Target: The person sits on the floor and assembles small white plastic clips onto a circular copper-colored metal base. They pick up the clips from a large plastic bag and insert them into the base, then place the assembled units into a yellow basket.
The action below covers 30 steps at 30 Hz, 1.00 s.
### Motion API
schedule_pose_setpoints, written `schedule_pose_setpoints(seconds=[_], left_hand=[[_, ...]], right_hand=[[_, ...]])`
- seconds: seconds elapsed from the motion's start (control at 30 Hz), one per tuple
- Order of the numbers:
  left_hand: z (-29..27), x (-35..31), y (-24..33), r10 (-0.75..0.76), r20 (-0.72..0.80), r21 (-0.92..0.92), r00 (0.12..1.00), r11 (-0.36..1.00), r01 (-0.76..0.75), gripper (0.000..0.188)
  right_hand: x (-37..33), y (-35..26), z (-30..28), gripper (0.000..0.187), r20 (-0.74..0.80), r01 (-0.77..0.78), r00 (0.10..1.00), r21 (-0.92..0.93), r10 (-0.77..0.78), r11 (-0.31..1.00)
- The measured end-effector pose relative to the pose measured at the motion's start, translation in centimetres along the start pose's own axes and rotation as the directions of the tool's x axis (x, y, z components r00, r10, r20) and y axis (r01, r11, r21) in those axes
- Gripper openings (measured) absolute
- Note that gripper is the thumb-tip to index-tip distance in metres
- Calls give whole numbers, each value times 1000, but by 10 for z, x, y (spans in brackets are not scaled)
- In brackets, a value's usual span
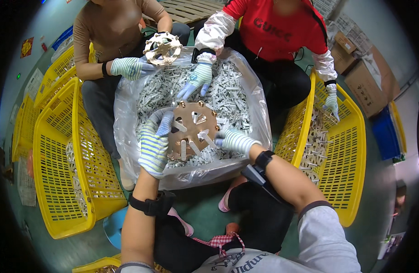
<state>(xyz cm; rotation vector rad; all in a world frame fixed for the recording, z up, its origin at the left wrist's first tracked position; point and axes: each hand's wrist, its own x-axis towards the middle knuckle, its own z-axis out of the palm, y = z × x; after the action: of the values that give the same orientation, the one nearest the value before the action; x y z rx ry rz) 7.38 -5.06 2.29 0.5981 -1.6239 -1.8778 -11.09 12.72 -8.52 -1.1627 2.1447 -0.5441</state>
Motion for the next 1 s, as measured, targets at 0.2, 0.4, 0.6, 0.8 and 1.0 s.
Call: schedule_pose_setpoints(seconds=[0.2,0.4,0.6,0.8,1.0], left_hand=[[-4,-1,3,-98,38,-116,994,988,101,34],[-16,2,-15,-125,71,-256,990,957,139,30],[-16,0,-15,-139,45,-96,989,985,142,22],[-18,2,-25,9,117,218,993,975,-34,21],[8,-9,-12,-86,207,153,974,987,55,32]], right_hand=[[10,-4,40,39,119,-137,969,-474,217,870],[14,-5,28,35,99,-109,982,-404,162,908],[9,-27,-24,37,-315,-25,948,-211,-44,977],[-30,-84,-53,20,-712,660,600,184,-364,729],[-44,-109,-41,22,-511,621,644,-86,-569,779]])
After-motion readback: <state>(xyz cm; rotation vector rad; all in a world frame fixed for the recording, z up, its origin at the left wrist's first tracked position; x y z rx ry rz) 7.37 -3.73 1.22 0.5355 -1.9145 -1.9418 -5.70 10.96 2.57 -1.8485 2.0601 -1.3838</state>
